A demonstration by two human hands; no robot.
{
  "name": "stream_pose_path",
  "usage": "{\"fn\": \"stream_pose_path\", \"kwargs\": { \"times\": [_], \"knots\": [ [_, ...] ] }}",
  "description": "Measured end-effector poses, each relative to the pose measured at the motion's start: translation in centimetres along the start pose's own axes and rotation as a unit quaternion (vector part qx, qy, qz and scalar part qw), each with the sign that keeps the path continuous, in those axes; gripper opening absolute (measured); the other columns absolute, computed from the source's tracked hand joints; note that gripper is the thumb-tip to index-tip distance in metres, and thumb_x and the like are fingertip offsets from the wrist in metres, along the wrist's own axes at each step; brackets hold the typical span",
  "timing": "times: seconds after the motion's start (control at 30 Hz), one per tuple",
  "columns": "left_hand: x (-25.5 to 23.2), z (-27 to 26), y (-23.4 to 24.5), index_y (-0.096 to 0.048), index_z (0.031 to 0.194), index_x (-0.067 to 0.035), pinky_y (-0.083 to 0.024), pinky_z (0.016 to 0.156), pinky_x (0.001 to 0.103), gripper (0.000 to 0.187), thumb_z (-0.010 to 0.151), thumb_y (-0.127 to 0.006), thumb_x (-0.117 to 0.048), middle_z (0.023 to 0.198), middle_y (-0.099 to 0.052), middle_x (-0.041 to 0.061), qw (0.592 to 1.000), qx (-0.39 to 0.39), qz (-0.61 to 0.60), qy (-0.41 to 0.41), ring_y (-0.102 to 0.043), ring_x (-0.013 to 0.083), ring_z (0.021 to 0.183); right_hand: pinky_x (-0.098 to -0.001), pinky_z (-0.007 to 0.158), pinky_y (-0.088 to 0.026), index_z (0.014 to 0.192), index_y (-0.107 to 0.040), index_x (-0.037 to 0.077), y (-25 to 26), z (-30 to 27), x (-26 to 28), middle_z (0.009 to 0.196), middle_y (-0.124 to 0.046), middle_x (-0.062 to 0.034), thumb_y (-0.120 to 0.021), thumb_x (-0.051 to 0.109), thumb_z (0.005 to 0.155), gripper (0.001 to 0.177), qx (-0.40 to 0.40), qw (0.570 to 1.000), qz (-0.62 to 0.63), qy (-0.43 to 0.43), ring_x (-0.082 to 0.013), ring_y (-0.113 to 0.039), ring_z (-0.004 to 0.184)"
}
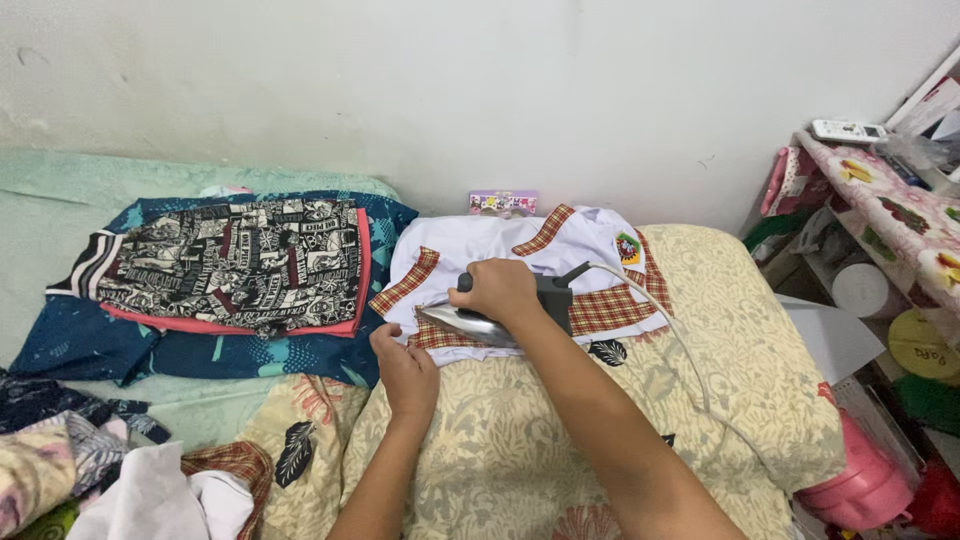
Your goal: The person irons a white shirt with a plaid collar and cuffs on a bed. They repeatedly smooth the fabric, reposition the shirt, and use an electric iron to press the collar, sleeves, and body sections.
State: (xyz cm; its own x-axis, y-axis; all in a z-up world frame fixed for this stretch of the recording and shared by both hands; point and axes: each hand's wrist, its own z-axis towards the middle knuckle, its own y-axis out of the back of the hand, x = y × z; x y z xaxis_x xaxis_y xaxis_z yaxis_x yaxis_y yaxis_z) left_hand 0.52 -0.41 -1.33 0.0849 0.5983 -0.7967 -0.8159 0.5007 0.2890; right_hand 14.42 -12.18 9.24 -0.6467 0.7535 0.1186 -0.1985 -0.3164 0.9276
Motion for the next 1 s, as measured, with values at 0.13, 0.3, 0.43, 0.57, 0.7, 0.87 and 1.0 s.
{"fn": "stream_pose_path", "kwargs": {
  "times": [0.13,0.3,0.43,0.57,0.7,0.87,1.0],
  "knots": [
    [-1.5,0.5,0.9,-0.066,0.124,-0.014,-0.044,0.086,0.047,0.051,0.077,-0.061,0.003,0.118,-0.057,0.015,0.988,0.074,0.130,-0.040,-0.062,0.0329,0.108,-0.0466,0.065,-0.056,0.078,-0.077,0.008,0.7,-0.3,-1.0,0.071,-0.072,-0.0163,-0.070,0.060,0.071,0.053,0.022,0.999,0.007,0.028,-0.0332,-0.071,0.069],
    [-2.2,0.9,1.0,-0.069,0.129,-0.024,-0.042,0.084,0.046,0.059,0.076,-0.063,0.002,0.126,-0.060,0.009,0.978,0.098,0.178,-0.043,-0.064,0.0277,0.106,-0.0445,0.069,-0.057,0.084,-0.079,0.009,1.9,-0.9,-3.4,0.076,-0.073,-0.0152,-0.070,0.063,0.070,0.056,0.087,0.996,-0.020,0.014,-0.0313,-0.073,0.075],
    [-1.9,0.7,0.7,-0.072,0.121,-0.025,-0.041,0.086,0.046,0.051,0.076,-0.065,-0.002,0.130,-0.060,0.008,0.971,0.113,0.205,-0.040,-0.064,0.0269,0.107,-0.0469,0.071,-0.056,0.083,-0.079,0.011,2.9,-2.2,-6.7,0.078,-0.073,-0.0150,-0.069,0.067,0.071,0.058,0.109,0.993,-0.047,-0.018,-0.0325,-0.073,0.077],
    [-1.6,0.6,0.6,-0.073,0.117,-0.023,-0.041,0.085,0.046,0.048,0.075,-0.065,-0.002,0.125,-0.061,0.008,0.974,0.104,0.194,-0.045,-0.064,0.0270,0.108,-0.0483,0.072,-0.057,0.085,-0.079,0.012,4.3,-3.8,-11.3,0.080,-0.074,-0.0155,-0.070,0.068,0.070,0.059,0.103,0.990,-0.081,-0.053,-0.0328,-0.073,0.079],
    [-1.8,0.7,0.6,-0.073,0.114,-0.022,-0.041,0.083,0.046,0.045,0.075,-0.065,-0.002,0.115,-0.062,0.008,0.974,0.107,0.195,-0.032,-0.064,0.0273,0.105,-0.0466,0.076,-0.058,0.088,-0.079,0.012,5.7,-6.1,-15.6,0.086,-0.076,-0.0142,-0.067,0.069,0.073,0.060,0.086,0.984,-0.108,-0.117,-0.0316,-0.074,0.083],
    [-1.9,0.8,0.6,-0.072,0.113,-0.021,-0.042,0.081,0.046,0.042,0.077,-0.065,-0.002,0.110,-0.062,0.009,0.972,0.107,0.205,-0.032,-0.064,0.0289,0.101,-0.0452,0.079,-0.059,0.098,-0.080,0.016,7.4,-8.2,-19.5,0.095,-0.077,-0.0127,-0.066,0.069,0.075,0.060,0.114,0.962,-0.131,-0.213,-0.0316,-0.075,0.090],
    [-1.9,0.7,0.5,-0.072,0.113,-0.021,-0.041,0.082,0.047,0.041,0.078,-0.064,-0.002,0.110,-0.063,0.009,0.972,0.106,0.207,-0.030,-0.064,0.0294,0.101,-0.0446,0.078,-0.059,0.099,-0.080,0.014,8.5,-9.7,-21.6,0.097,-0.077,-0.0124,-0.068,0.071,0.074,0.064,0.103,0.945,-0.144,-0.274,-0.0315,-0.075,0.092]
  ]
}}
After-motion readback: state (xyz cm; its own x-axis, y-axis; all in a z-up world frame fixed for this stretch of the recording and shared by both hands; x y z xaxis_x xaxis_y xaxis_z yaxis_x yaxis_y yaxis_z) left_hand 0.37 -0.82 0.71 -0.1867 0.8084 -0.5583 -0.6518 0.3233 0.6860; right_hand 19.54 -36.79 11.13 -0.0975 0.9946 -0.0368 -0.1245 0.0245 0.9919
